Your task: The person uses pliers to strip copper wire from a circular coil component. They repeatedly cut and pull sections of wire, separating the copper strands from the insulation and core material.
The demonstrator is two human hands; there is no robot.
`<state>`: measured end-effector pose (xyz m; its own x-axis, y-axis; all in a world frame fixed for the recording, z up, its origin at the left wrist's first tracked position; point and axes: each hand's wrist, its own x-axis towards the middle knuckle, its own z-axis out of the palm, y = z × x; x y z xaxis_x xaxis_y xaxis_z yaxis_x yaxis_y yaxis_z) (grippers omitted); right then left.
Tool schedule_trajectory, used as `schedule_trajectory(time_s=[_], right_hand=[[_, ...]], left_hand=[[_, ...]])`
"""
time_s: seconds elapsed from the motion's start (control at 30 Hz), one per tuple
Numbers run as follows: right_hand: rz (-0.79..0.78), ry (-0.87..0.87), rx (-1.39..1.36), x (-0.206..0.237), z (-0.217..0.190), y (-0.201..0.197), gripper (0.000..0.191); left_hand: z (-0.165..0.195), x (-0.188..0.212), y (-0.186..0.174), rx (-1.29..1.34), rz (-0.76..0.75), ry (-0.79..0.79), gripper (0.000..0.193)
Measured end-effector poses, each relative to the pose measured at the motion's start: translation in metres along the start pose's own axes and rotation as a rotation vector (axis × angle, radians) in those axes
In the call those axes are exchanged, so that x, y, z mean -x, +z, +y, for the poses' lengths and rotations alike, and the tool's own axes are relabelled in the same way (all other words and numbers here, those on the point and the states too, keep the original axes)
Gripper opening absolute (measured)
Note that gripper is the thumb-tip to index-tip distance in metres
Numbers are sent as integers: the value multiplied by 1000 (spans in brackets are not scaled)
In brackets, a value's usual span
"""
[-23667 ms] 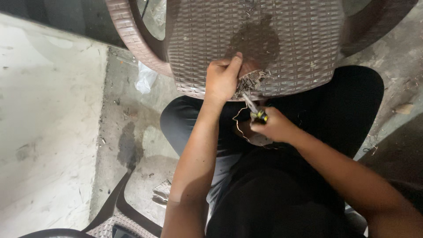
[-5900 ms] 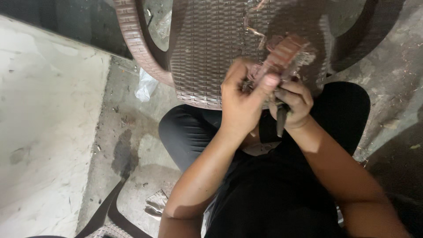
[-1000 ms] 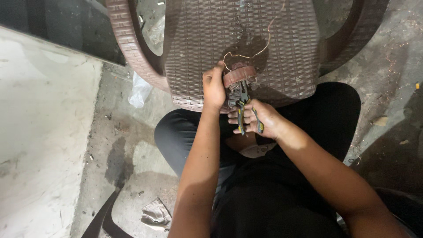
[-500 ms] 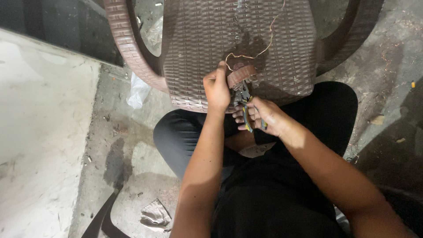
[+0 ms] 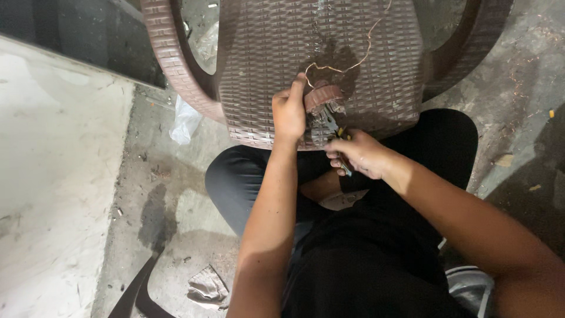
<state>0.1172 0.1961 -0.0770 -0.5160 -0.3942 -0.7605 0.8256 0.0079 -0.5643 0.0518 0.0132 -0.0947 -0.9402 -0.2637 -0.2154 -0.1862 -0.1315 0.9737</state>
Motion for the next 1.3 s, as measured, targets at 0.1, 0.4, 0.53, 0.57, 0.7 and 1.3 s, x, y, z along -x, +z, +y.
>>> schedule_trajectory(time_s=[0.1, 0.4, 0.53, 0.57, 0.7, 1.3], right_hand=[[38, -56, 123, 0, 0, 5, 16], [84, -176, 357, -5, 2, 7, 11], [113, -242, 514, -7, 3, 5, 13], [135, -239, 554, -7, 3, 4, 13], [159, -288, 612, -7, 4, 4, 13], [189, -544, 897, 4, -1, -3, 30]], left_hand=[[8, -5, 2, -78, 31, -112, 61], [16, -13, -3, 325, -47, -351, 52], [23, -11, -6, 232, -71, -389, 56], [25, -10, -5, 331, -91, -382, 54], [38, -7, -9, 333, -229, -400, 57], [15, -27, -9, 346, -100, -436, 54]])
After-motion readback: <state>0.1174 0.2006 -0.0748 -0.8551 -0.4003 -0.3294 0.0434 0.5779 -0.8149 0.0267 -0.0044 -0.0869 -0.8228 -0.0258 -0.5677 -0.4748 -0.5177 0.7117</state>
